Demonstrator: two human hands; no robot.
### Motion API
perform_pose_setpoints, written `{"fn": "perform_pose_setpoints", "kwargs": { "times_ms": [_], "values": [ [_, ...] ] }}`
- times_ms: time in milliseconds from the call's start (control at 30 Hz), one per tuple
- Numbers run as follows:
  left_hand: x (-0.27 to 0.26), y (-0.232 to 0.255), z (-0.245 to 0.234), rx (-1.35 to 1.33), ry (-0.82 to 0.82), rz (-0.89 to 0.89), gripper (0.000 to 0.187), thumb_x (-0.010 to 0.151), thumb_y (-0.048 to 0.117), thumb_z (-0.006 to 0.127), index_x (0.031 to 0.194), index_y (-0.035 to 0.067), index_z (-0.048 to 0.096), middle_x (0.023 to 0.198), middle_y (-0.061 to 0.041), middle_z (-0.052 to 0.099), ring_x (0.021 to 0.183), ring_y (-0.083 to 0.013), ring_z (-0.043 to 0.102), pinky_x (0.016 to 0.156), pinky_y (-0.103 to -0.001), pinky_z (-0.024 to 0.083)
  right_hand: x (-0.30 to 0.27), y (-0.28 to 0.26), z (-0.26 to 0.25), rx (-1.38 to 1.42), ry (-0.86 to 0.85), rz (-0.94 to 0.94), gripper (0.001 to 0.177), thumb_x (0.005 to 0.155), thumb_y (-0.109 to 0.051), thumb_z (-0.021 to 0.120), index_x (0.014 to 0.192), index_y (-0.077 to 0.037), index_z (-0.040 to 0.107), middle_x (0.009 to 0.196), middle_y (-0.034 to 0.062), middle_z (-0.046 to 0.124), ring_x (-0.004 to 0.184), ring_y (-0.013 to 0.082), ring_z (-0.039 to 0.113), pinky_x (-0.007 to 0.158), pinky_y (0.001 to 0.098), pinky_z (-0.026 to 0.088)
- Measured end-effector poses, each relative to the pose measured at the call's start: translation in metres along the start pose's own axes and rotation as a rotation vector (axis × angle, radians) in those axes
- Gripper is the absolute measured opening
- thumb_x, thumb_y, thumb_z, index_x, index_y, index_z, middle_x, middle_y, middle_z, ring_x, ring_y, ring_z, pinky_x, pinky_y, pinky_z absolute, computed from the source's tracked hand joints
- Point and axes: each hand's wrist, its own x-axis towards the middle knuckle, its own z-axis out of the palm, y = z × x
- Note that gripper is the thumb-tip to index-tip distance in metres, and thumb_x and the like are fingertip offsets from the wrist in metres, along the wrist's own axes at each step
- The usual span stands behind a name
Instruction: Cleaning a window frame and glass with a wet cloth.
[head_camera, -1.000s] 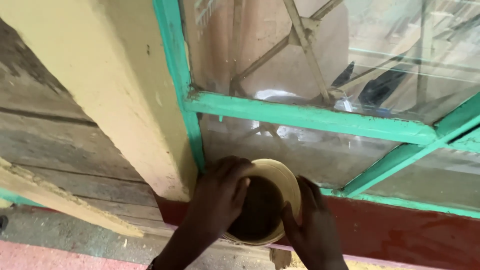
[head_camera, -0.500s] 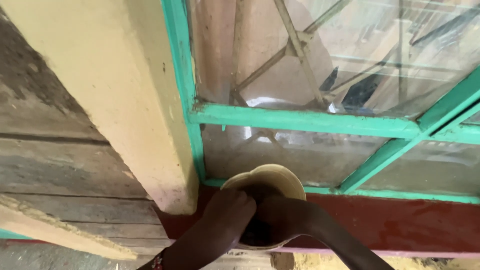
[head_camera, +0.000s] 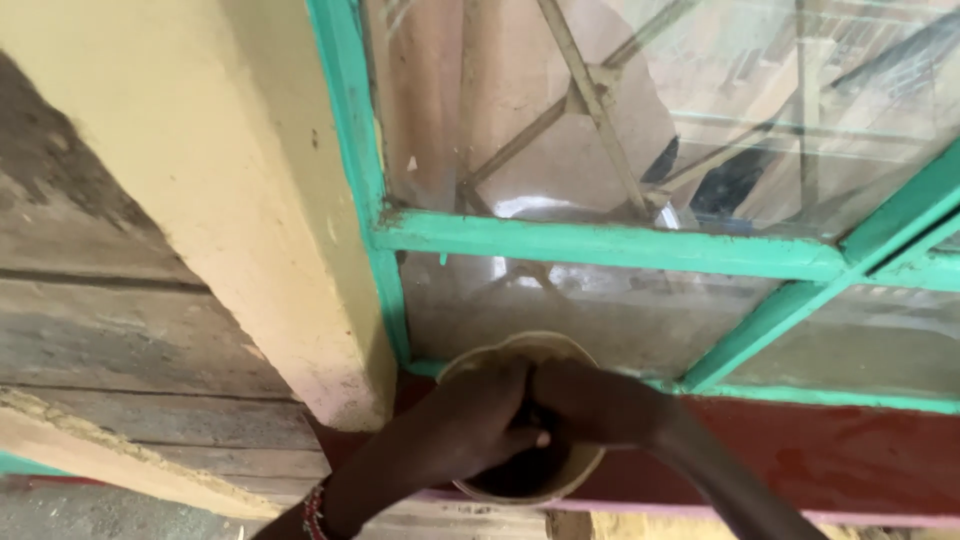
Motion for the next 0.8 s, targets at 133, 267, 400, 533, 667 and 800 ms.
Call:
{"fn": "perform_pose_setpoints", "kwargs": {
  "times_ms": [133,267,400,533,667,800],
  "values": [
    [0.012,0.014,-0.014,-0.141,-0.131,-0.155,0.061,0.082,0.033,0.082,0.119,-0.003,0.05,0.1,-0.024,0.069,0.096,-0.0431,0.067,0.081,-0.048,0.053,-0.023,-0.048,-0.045,0.036,0.171,-0.031,0.028,0.084,-0.013,0.07,0.112,-0.006,0.071,0.105,0.012,0.077,0.093,0.0214,0.071,0.086,0.0346,0.057],
    [0.01,0.012,-0.017,-0.277,-0.121,-0.197,0.077,0.086,0.031,0.078,0.135,-0.004,0.03,0.106,-0.026,0.065,0.098,-0.0432,0.068,0.078,-0.046,0.055,-0.033,-0.062,-0.059,0.33,0.325,-0.065,0.041,0.076,0.007,0.062,0.114,-0.004,0.071,0.1,0.0084,0.079,0.09,0.0162,0.074,0.08,0.0326,0.06],
    [0.004,-0.001,-0.006,-0.189,-0.138,-0.231,0.076,0.089,0.029,0.076,0.138,-0.008,0.03,0.109,-0.029,0.064,0.102,-0.0457,0.066,0.082,-0.048,0.054,-0.041,-0.066,-0.068,0.69,0.471,-0.001,0.054,0.078,0.018,0.049,0.123,-0.006,0.067,0.102,0.0054,0.077,0.093,0.0147,0.073,0.079,0.0324,0.06],
    [0.005,0.007,-0.018,-0.192,-0.177,-0.151,0.048,0.089,0.026,0.077,0.123,-0.002,0.058,0.113,-0.025,0.068,0.105,-0.0426,0.067,0.091,-0.048,0.054,-0.045,-0.07,-0.065,0.672,0.517,-0.045,0.048,0.083,0.017,0.052,0.123,-0.004,0.068,0.105,0.0046,0.077,0.1,0.0138,0.073,0.086,0.0312,0.059],
    [-0.008,-0.016,0.007,0.066,-0.247,0.068,0.028,0.079,0.016,0.074,0.102,0.0,0.074,0.104,-0.024,0.071,0.094,-0.0413,0.068,0.086,-0.048,0.053,-0.036,-0.061,-0.041,0.343,0.34,0.035,0.032,0.086,0.004,0.06,0.114,-0.005,0.072,0.105,0.0051,0.079,0.096,0.0142,0.074,0.085,0.0289,0.058],
    [-0.019,-0.036,0.034,0.229,-0.57,-0.133,0.013,0.078,0.017,0.072,0.076,0.004,0.075,0.079,-0.019,0.071,0.074,-0.0392,0.069,0.072,-0.05,0.056,-0.02,-0.026,0.002,0.175,0.08,0.128,0.025,0.093,-0.012,0.059,0.114,-0.007,0.072,0.111,0.0081,0.077,0.099,0.0189,0.07,0.089,0.0285,0.055]
  ]
}}
